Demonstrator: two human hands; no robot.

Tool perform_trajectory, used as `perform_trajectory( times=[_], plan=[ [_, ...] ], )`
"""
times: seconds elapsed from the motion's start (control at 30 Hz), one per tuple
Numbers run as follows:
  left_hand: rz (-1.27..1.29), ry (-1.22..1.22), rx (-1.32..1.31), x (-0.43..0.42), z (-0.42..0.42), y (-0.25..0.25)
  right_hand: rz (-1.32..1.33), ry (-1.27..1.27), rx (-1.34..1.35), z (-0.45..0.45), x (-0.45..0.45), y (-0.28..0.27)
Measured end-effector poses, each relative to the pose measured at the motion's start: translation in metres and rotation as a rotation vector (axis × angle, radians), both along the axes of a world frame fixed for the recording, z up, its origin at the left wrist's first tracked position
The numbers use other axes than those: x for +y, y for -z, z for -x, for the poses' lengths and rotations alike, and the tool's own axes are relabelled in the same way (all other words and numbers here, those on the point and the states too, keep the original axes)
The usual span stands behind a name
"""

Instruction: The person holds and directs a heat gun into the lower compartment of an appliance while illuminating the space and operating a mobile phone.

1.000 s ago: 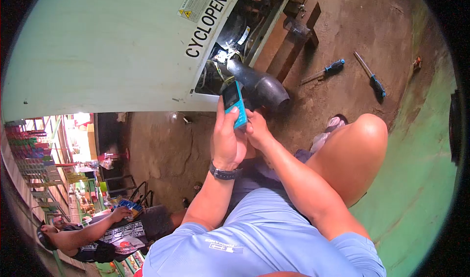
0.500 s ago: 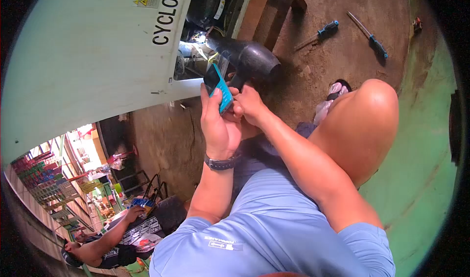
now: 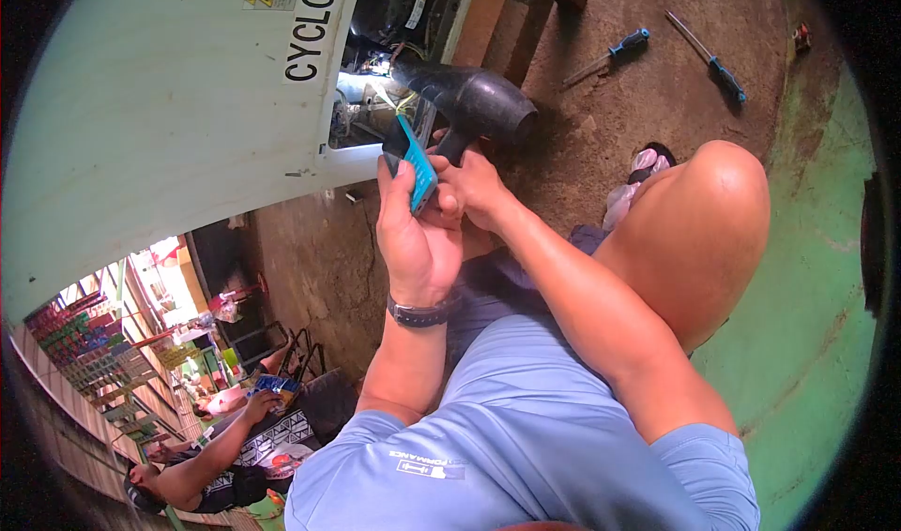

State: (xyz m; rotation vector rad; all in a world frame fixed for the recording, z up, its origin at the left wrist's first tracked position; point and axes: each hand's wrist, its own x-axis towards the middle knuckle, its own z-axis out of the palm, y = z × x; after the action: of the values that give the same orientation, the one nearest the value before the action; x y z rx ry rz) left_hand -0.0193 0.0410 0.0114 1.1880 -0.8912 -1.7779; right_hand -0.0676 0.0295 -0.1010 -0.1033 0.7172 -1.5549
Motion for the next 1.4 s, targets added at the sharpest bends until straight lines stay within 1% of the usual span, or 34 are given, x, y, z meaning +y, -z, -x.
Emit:
perform_trajectory(
  times=[0.07, 0.2, 0.27, 0.4, 0.57, 0.77, 0.87, 1.0, 1.07, 1.2, 1.27, 1.4],
  plan=[
    [-0.011, -0.006, 0.009, 0.002, -0.001, -0.001, 0.041, 0.007, -0.038, -0.003, -0.001, 0.003],
    [-0.007, -0.001, 0.012, 0.002, -0.004, -0.001, 0.010, -0.032, -0.014, -0.010, -0.007, 0.015],
    [-0.010, 0.011, 0.023, 0.002, -0.006, -0.001, 0.078, -0.017, -0.081, -0.007, -0.005, 0.010],
    [0.007, 0.052, 0.039, 0.003, -0.005, -0.002, 0.070, 0.028, -0.036, -0.003, -0.001, -0.001],
    [0.035, 0.062, 0.024, 0.006, -0.004, -0.004, 0.005, -0.025, -0.029, -0.006, -0.005, 0.003],
    [0.036, 0.073, 0.022, 0.004, -0.009, -0.002, 0.014, -0.060, 0.019, -0.009, -0.005, 0.007],
    [0.014, 0.084, 0.047, 0.003, -0.012, 0.001, 0.048, -0.027, -0.026, -0.012, -0.003, 0.007],
    [0.024, 0.086, 0.045, 0.004, -0.011, 0.001, 0.037, 0.001, 0.021, -0.011, -0.003, 0.006],
    [0.023, 0.080, 0.040, 0.005, -0.009, -0.001, 0.003, -0.134, 0.019, -0.010, -0.005, 0.010],
    [0.023, 0.096, 0.042, 0.002, -0.010, -0.001, 0.022, -0.079, -0.033, -0.006, 0.000, 0.002],
    [0.021, 0.100, 0.038, 0.002, -0.010, -0.001, 0.027, -0.102, 0.033, -0.006, -0.002, 0.004],
    [0.015, 0.072, 0.037, 0.004, -0.008, -0.001, 0.060, -0.102, 0.044, -0.008, 0.001, 0.003]
  ],
)
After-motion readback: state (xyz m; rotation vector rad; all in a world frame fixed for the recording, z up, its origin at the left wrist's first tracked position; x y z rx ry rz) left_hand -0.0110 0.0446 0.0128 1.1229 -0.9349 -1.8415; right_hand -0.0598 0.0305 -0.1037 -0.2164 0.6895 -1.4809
